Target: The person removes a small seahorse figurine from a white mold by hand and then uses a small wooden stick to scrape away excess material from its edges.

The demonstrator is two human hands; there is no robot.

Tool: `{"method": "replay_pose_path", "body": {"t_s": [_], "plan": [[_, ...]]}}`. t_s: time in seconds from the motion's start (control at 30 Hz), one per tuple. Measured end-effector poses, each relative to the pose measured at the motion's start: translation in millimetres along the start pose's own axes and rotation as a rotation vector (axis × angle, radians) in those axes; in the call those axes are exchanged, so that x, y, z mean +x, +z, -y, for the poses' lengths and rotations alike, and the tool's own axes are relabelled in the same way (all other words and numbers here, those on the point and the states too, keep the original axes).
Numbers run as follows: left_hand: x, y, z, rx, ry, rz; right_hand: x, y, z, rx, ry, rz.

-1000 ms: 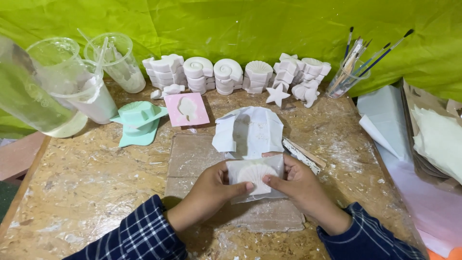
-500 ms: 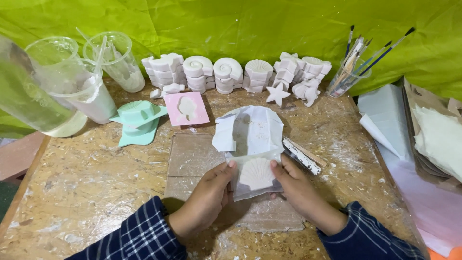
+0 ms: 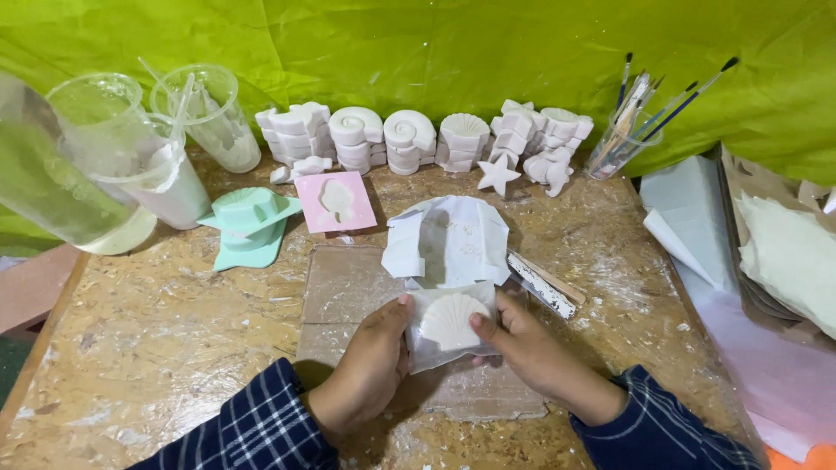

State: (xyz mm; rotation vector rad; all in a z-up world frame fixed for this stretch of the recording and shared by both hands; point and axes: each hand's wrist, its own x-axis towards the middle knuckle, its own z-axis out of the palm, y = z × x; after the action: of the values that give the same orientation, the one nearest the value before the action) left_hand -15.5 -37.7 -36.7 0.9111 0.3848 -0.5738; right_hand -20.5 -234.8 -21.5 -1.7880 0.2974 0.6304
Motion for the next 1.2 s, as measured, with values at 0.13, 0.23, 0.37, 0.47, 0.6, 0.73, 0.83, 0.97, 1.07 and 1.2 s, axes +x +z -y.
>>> {"method": "replay_pose_path", "body": {"t_s": [0.13, 0.23, 0.37, 0.47, 0.6, 0.73, 0.83, 0.97, 1.07, 1.2], "plan": [[-8.7, 3.7, -7.2, -0.089, -0.005, 0.053, -5.9, -12.7, 13.2, 0.119, -0.007, -0.048], [2.5, -11.9, -1.3, -0.022, 0.171, 0.140, -15.0, -32.3, 39.2, 0.141, 0.042, -0.202], [11.6, -21.0, -4.7, 0.050, 0.328, 0.179, -7.2, -83.4, 62.0, 0.133, -0.050, -0.420], [21.2, -31.2, 2.0, 0.055, 0.423, 0.180, 5.6, -115.3, 64.1, -0.091, -0.033, -0.515], [22.2, -35.1, 3.5, 0.038, 0.499, 0.151, 23.9, -137.8, 60.0, -0.250, 0.162, -0.550], [21.2, -34.3, 0.9, 0.039, 0.513, 0.111, 47.5, -160.0, 46.5, -0.278, 0.173, -0.568], [23.9, -38.0, 2.7, 0.077, 0.558, 0.099, 56.2, -163.9, 44.2, -0.331, 0.167, -0.597], [26.9, -39.0, 0.7, 0.075, 0.579, 0.040, 80.3, -179.7, 22.2, -0.450, 0.066, -0.637], [29.7, -40.3, 0.6, 0.093, 0.570, 0.009, 87.8, -184.2, 15.4, -0.518, 0.027, -0.650], [44.2, -49.8, 4.3, 0.329, 0.676, 0.100, 95.2, -190.5, 5.0, -0.581, -0.023, -0.657]]}}
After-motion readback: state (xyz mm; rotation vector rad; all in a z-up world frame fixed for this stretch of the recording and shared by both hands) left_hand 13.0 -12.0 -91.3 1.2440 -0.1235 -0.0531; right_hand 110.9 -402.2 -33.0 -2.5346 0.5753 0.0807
